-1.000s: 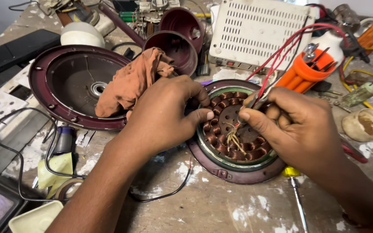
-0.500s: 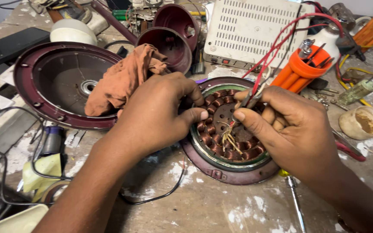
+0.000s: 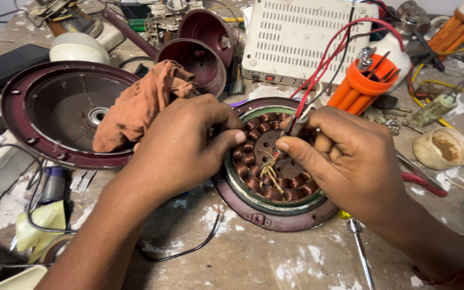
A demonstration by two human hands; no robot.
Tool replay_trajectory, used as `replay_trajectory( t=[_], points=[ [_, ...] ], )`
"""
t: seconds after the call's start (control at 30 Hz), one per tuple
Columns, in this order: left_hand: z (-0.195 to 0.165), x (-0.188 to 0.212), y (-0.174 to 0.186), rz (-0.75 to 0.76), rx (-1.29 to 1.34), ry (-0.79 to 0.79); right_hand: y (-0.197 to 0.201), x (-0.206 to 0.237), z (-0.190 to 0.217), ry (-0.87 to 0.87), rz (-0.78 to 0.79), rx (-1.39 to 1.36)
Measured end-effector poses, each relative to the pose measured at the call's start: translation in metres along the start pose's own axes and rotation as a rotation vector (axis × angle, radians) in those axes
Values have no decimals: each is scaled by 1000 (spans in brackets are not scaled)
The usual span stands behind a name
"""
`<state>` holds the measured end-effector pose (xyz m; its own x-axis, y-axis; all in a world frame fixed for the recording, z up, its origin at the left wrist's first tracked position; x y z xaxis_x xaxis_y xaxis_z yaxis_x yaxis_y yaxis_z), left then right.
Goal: The person wipes the fan housing with a cloth, then uses a screwdriver on the motor assembly and pries at a green circular ring around the fan stator with a purple plastic tool, working the ring around its edge while holding the motor steady.
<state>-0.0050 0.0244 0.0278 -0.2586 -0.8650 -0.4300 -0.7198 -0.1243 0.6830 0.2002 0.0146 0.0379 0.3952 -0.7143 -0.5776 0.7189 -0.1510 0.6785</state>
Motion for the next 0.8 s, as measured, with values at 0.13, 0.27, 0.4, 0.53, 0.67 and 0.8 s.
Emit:
replay_trajectory(
  t=[0.13, 0.27, 0.4, 0.53, 0.67, 0.8],
  points=[
    [1, 1, 0, 24, 72, 102, 1, 2, 0, 6, -22, 29],
    [6, 3, 1, 61, 100, 226, 1, 3, 4, 13, -53, 42],
    [9, 5, 1, 68, 166, 221, -2, 2, 7, -22, -43, -27],
    [14, 7, 1, 60, 161, 205, -6, 1, 10, -36, -48, -70],
    [18, 8, 0, 55, 174, 177, -9, 3, 9, -73, -28, -133],
    [21, 11, 1, 46, 191, 134, -11, 5, 7, -111, -46, -99]
  ],
)
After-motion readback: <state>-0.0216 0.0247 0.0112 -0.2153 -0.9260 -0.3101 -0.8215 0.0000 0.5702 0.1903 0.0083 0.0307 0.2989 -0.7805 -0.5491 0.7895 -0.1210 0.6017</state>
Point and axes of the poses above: each hand's wrist, its own x-axis away from the middle knuckle, its own y-axis out of the back of the hand, z = x × y, the point moved 5 cm from there along -x, towards the middle knuckle, and after that the axes turned 2 degrees about x, right-handed, at the moved point
